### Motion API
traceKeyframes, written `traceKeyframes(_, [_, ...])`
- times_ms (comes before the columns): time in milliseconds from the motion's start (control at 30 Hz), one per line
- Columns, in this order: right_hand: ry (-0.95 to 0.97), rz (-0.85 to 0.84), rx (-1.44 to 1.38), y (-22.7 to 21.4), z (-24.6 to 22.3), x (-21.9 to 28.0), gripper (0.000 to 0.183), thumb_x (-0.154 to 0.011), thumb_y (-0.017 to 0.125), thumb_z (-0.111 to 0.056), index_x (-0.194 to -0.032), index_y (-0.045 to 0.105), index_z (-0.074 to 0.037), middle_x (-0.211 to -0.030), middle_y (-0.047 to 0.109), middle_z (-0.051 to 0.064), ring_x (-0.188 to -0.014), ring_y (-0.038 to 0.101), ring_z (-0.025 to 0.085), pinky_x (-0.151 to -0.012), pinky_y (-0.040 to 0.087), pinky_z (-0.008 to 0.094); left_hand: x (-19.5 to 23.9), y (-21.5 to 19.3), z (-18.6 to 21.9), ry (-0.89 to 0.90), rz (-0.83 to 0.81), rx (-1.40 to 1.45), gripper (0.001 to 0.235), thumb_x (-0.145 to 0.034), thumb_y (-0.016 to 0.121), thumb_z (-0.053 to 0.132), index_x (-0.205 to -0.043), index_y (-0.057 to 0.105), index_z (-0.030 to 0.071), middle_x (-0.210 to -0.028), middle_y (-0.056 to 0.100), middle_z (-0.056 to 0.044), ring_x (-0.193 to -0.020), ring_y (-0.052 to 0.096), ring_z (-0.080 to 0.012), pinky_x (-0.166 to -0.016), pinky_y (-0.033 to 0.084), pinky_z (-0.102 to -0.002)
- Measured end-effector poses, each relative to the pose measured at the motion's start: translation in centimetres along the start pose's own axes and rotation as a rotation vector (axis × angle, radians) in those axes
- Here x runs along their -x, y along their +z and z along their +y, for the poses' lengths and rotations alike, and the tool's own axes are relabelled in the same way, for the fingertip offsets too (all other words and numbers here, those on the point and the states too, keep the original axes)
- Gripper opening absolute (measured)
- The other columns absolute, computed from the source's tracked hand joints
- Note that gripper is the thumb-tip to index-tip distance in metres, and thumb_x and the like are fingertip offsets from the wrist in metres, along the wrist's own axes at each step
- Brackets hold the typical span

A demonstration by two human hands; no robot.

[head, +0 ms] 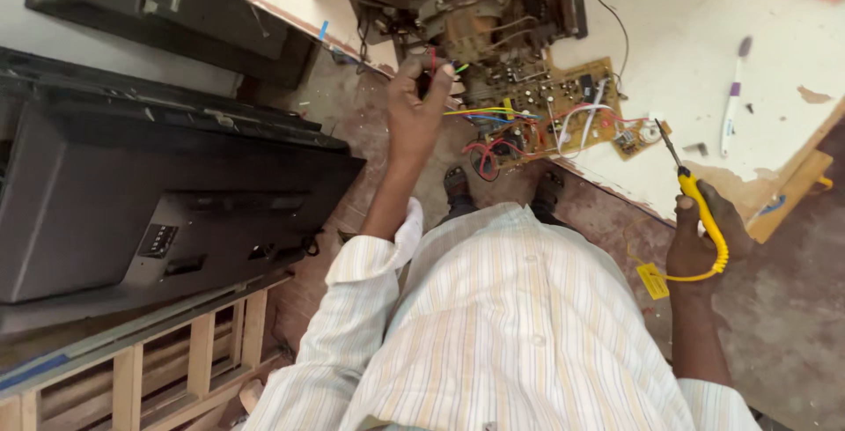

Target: The person works on the internal components of a CRT television, handling a circuit board and connecting wires. They use a soldering iron to solder multiple wires to the board and a deflection yoke assembly.

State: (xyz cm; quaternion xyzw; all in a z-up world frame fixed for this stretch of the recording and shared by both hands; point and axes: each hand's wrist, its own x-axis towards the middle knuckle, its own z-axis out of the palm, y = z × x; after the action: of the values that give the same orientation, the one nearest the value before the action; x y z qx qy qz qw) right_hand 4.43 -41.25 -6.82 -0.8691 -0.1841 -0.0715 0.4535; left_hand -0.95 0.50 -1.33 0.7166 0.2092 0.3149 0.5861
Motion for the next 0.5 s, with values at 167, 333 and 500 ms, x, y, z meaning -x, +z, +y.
traceKeyframes(167, [-0.013, -0.033, -0.018, 1.1, -1.0, -1.1, 0.027, -0.115, 0.069, -0.012, -0.131, 0.068, 0.010, -0.111, 0.071, 0.018, -0.098, 0.069, 0.024, -0.086, 0.053, 0.032, -0.5, -0.2, 1.9, -0.122, -0.007, 0.054, 0.009, -0.100, 0.067, 0.009, -0.096, 0.066, 0.000, -0.082, 0.059, 0.003, -0.073, 0.053, -0.0046, -0.066, 0.045, -0.023])
traceKeyframes(333, [-0.023, -0.026, -0.082, 1.7, -1.9, -1.8, 0.026, -0.117, 0.074, -0.012, -0.130, 0.069, 0.010, -0.113, 0.072, 0.019, -0.098, 0.069, 0.022, -0.084, 0.053, 0.031, -0.6, -0.3, 2.4, -0.071, -0.029, -0.053, 0.011, -0.100, 0.068, 0.010, -0.096, 0.068, 0.000, -0.083, 0.059, 0.002, -0.076, 0.052, -0.0052, -0.069, 0.045, -0.023])
traceKeyframes(500, [-0.029, -0.031, -0.106, 2.3, -2.1, -1.3, 0.022, -0.115, 0.072, -0.006, -0.130, 0.068, 0.009, -0.116, 0.072, 0.019, -0.103, 0.070, 0.023, -0.092, 0.055, 0.030, -0.6, -0.6, 2.1, -0.027, -0.055, -0.012, 0.008, -0.098, 0.069, 0.009, -0.098, 0.068, 0.001, -0.087, 0.063, 0.002, -0.080, 0.057, -0.0060, -0.074, 0.048, -0.024])
